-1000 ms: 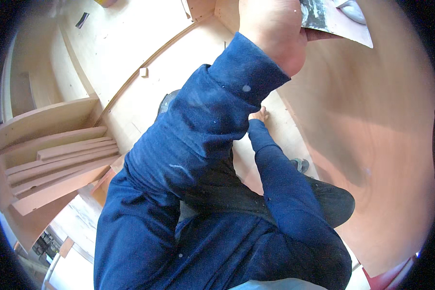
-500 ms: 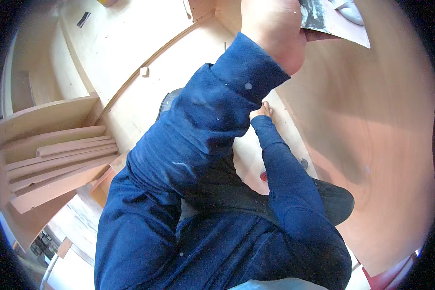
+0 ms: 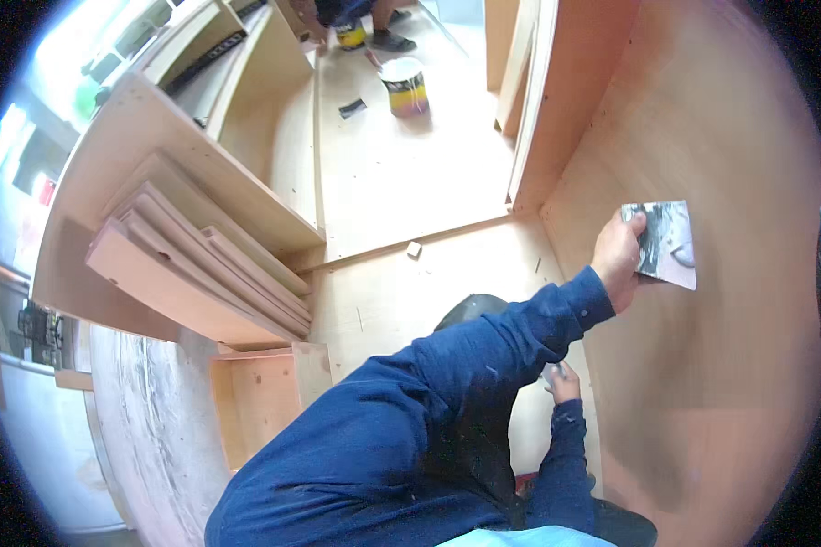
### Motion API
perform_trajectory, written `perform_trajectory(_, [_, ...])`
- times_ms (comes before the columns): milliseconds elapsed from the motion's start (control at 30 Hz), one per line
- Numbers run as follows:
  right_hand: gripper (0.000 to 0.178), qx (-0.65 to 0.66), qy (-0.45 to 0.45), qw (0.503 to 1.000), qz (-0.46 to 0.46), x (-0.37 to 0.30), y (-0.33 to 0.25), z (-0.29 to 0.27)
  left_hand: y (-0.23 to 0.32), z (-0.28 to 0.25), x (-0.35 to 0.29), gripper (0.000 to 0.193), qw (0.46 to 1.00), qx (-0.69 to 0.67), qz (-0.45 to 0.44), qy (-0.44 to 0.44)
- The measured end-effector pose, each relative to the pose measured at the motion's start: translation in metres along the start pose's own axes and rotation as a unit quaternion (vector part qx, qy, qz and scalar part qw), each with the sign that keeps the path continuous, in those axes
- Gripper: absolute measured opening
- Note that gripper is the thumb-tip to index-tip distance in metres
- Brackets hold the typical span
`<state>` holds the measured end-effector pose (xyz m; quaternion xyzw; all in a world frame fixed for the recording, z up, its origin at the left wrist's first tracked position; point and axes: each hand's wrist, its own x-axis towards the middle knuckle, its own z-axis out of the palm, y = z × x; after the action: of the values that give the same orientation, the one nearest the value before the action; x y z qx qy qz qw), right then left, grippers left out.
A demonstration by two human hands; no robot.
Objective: The person mixes putty between two scrapers and spreads it along the edges and surface of a wooden panel.
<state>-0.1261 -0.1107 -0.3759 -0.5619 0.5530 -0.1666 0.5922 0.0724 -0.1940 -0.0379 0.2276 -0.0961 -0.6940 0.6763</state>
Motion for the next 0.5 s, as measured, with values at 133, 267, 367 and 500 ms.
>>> perform_trajectory(133, [0.039,0.228,0.056,0.971,-0.042,-0.003,-0.034,-0.015,0.004,0.008,-0.006,0.027,1.000,-0.008,0.001,0.005])
perform_trajectory(267, [0.046,0.429,0.064,0.881,-0.191,-0.029,-0.125,-0.025,0.001,0.000,0.000,0.028,0.999,-0.028,0.014,-0.009])
perform_trajectory(367, [0.051,0.492,0.046,0.838,-0.232,-0.046,-0.158,-0.042,0.001,0.002,0.000,0.028,0.999,-0.030,0.009,-0.013])
perform_trajectory(500, [0.059,0.505,0.155,0.813,-0.244,-0.054,-0.188,-0.064,-0.001,-0.004,0.008,0.028,1.000,-0.019,-0.008,-0.016])
